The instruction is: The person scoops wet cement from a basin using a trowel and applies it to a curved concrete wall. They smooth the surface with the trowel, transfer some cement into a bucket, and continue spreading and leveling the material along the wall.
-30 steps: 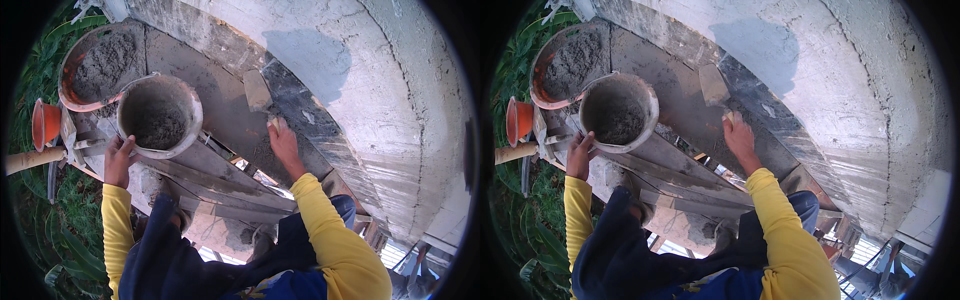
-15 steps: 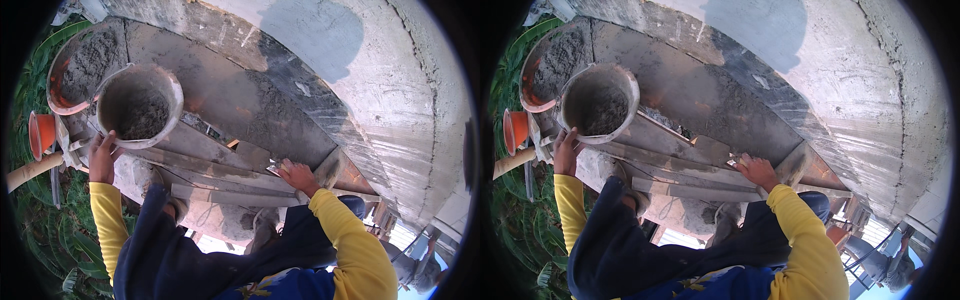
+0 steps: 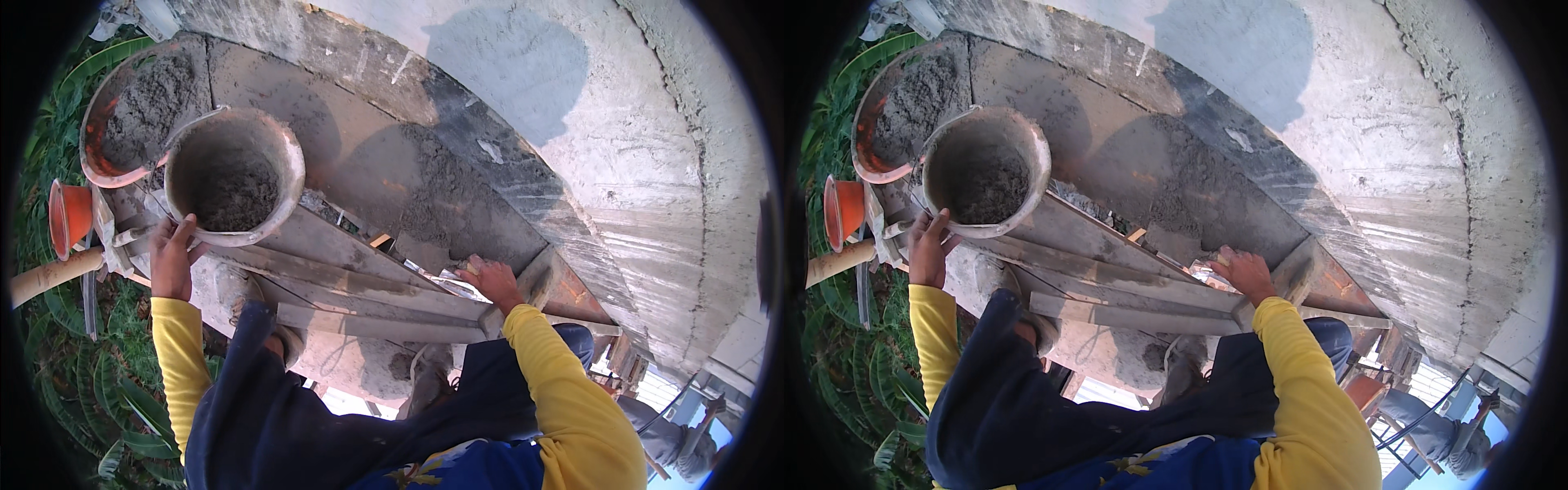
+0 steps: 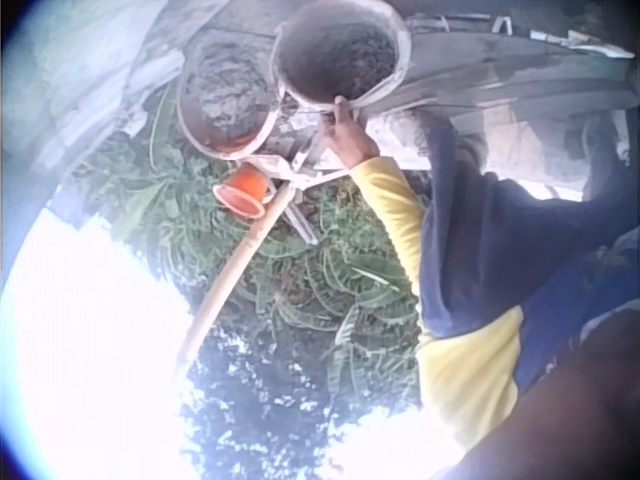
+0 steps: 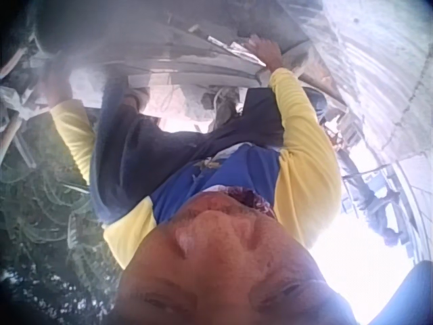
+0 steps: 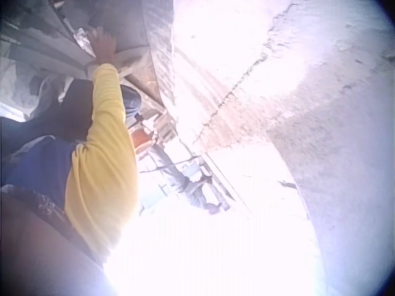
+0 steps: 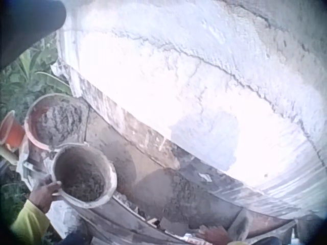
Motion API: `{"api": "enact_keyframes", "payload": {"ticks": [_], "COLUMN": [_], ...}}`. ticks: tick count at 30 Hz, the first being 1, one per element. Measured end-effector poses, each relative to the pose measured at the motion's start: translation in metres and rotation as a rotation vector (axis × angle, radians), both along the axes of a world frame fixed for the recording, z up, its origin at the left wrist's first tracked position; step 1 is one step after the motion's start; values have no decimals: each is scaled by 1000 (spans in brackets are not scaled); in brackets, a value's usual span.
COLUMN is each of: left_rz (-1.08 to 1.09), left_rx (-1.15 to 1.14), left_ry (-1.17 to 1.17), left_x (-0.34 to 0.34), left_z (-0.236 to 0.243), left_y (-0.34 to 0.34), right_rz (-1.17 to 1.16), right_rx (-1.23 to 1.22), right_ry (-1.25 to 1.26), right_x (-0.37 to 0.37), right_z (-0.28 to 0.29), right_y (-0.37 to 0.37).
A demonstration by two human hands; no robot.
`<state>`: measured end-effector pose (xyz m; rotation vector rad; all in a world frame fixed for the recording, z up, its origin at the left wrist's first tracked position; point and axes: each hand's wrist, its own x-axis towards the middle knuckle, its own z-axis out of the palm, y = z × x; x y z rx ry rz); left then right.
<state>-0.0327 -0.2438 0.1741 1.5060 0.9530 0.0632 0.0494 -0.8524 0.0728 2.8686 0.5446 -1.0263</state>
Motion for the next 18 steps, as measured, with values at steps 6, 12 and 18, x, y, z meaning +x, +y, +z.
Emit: {"api": "enact_keyframes", "payload": {"ticks": [6, 12, 18], "left_rz": [24, -40, -42], "left_rx": [-19, -8, -8], "left_ry": [-16, -23, -53], "left_x": [3, -1, 5], "left_z": [3, -6, 3], "left_y": [-1, 3, -9], "right_rz": [-108, -158, 95], "right_rx": [39, 50, 507], "right_ry": [-215, -405, -499], "right_x": [53, 97, 56], "right_z": [-10, 42, 99], "right_y": [38, 123, 227]}}
